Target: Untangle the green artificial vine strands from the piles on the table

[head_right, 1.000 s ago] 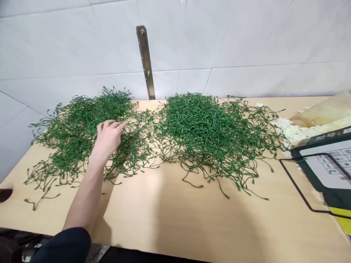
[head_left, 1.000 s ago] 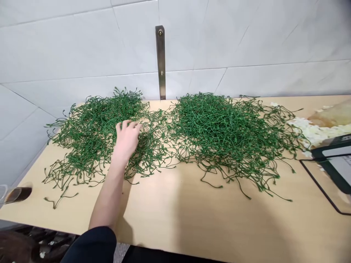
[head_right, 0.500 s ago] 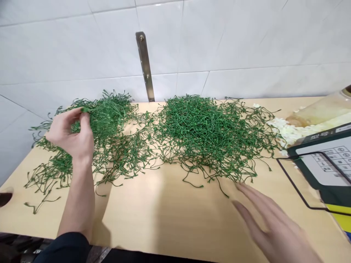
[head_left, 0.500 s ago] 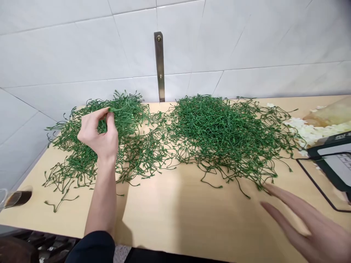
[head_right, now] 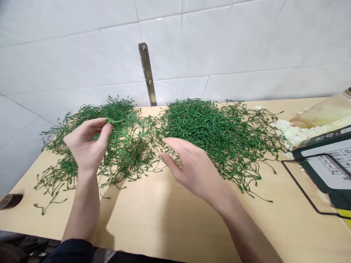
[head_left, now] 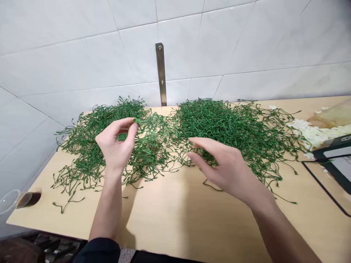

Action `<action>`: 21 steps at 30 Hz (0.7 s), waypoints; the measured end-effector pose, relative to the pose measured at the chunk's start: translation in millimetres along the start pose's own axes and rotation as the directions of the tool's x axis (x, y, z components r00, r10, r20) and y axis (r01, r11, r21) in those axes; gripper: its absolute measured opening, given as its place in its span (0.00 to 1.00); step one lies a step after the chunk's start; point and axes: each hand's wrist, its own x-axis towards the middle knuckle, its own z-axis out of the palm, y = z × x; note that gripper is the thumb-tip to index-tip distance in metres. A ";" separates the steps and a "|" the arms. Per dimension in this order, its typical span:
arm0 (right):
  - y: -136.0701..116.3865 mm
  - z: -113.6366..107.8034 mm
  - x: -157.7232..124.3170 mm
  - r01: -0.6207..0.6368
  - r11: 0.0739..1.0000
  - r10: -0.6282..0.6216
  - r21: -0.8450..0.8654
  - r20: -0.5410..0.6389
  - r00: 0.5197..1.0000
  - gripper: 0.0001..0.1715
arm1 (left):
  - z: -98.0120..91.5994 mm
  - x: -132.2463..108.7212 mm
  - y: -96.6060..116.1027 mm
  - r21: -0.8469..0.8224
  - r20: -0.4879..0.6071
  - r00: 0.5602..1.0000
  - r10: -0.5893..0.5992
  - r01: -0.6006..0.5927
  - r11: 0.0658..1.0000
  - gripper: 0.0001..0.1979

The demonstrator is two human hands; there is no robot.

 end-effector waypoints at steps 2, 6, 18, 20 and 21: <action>2.2 -2.3 10.8 -0.081 0.995 0.081 0.050 0.001 0.997 0.23 | 2.5 -1.1 1.3 -0.014 0.071 0.997 -0.011 0.012 1.000 0.06; 16.4 6.2 17.6 -0.119 0.993 0.121 -0.019 0.173 0.977 0.31 | 4.3 -0.4 -3.3 -0.037 0.110 0.991 -0.075 0.079 0.996 0.06; 71.7 45.6 13.3 0.019 0.905 0.231 -0.425 0.528 0.817 0.23 | -12.3 14.7 -31.7 0.092 -0.133 0.985 -0.108 0.121 0.988 0.08; 75.1 36.5 15.0 -0.048 0.882 0.313 -0.468 0.507 0.803 0.26 | -14.5 18.0 -44.6 0.211 -0.161 0.986 -0.034 0.068 0.975 0.04; 76.9 31.3 16.3 -0.089 0.869 0.363 -0.486 0.505 0.783 0.27 | -15.2 19.3 -51.5 0.261 -0.154 0.988 -0.015 0.055 0.964 0.05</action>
